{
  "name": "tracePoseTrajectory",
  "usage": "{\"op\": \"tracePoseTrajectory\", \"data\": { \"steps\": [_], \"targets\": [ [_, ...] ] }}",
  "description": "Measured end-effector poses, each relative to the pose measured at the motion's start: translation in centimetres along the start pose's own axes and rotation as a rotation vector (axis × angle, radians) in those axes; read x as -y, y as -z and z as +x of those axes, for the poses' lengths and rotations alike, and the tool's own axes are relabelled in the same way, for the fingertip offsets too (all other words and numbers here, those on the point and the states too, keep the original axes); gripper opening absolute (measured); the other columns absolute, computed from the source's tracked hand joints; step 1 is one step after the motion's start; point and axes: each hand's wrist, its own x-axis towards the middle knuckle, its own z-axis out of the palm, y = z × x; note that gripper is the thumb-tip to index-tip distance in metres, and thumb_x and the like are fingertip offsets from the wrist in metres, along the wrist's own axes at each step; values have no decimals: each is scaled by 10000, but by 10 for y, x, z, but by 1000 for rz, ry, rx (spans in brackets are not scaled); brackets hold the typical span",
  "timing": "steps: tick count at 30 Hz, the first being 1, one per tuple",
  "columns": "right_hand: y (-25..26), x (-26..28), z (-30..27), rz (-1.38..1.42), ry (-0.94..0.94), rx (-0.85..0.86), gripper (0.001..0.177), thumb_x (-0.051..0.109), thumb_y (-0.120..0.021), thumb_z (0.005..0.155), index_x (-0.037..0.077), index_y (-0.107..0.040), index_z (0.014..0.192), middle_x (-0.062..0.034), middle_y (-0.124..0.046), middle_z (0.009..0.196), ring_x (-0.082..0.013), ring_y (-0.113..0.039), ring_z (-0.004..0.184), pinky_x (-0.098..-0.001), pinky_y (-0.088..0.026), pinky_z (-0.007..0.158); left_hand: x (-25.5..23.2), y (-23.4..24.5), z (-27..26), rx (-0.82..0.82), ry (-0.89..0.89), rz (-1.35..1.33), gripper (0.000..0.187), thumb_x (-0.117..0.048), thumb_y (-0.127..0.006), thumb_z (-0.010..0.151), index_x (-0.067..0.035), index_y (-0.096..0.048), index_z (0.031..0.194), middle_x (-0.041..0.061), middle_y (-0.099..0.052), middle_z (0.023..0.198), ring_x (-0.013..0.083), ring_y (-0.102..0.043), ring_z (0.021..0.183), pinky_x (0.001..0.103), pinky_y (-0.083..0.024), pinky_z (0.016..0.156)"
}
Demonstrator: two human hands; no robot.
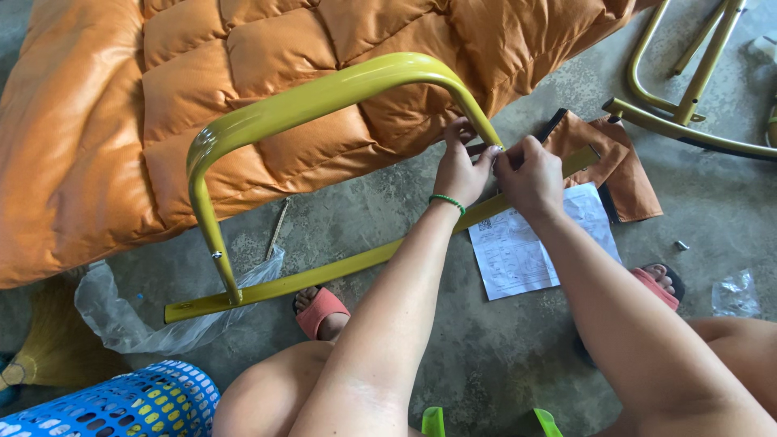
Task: The person attaches a yellow metal frame to an orange cushioned seat using bolts and nuts. They tighten fasteners at multiple points, flip the seat to access the underside, and reattach frame sections to complete the assembly.
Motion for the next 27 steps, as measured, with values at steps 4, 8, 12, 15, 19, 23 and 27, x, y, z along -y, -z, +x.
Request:
{"op": "tracePoseTrajectory", "data": {
  "steps": [4, 8, 12, 15, 19, 23, 27],
  "targets": [
    [-8, -5, 7, 425, -354, 99, 212, 165, -719, 936, -26, -628, 926, -129, -727, 800, -221, -736, 694, -325, -605, 611, 9, 5, 0, 77, 102, 112, 639, -175, -683, 972, -174, -333, 1507, 203, -715, 1252, 321, -722, 1143, 421, -586, 943],
    [-12, -25, 15, 946, -563, 210, 163, 109, -677, 976, -44, -623, 964, -143, -726, 877, -256, -748, 752, -374, -658, 676, 15, 14, 2, 177, 170, 111, 702, -163, -617, 965, -204, -269, 1574, 198, -694, 1287, 320, -711, 1179, 420, -581, 966],
    [-11, -41, 22, 1239, -814, 360, 170, 104, -578, 1020, -41, -666, 1038, -132, -728, 941, -230, -759, 775, -361, -668, 702, 10, 28, 6, 293, 134, -108, 746, -197, -652, 1007, -156, -263, 1642, 200, -593, 1499, 317, -610, 1368, 418, -494, 1123],
    [-11, -39, 22, 1269, -843, 392, 194, 170, -590, 1069, -5, -671, 1046, -95, -704, 920, -199, -732, 756, -354, -649, 684, 5, 40, 4, 494, 307, -331, 972, -241, -753, 942, -200, -81, 1643, 139, -334, 1628, 253, -432, 1441, 436, -471, 1144],
    [-7, -15, 14, 789, -616, 268, 280, 243, -560, 1084, -11, -642, 997, -151, -683, 873, -258, -666, 711, -389, -588, 635, 4, 39, -1, 454, 296, -404, 962, -290, -754, 951, -230, -140, 1689, 113, -330, 1680, 189, -457, 1391, 387, -511, 1114],
    [6, 10, 3, 11, -241, 222, 249, 242, -560, 1049, 12, -655, 1040, -182, -715, 940, -318, -717, 849, -444, -563, 745, 13, 33, -1, 374, 324, -484, 921, -274, -805, 872, -221, -298, 1639, 110, -447, 1615, 181, -586, 1235, 341, -557, 987],
    [23, 18, 0, -357, 207, 229, 272, 238, -660, 928, -9, -655, 1040, -230, -691, 1009, -421, -674, 916, -513, -539, 796, 17, 33, 2, 340, 330, -474, 883, -258, -835, 838, -199, -396, 1601, 89, -514, 1548, 167, -589, 1212, 330, -558, 950]
  ]
}}
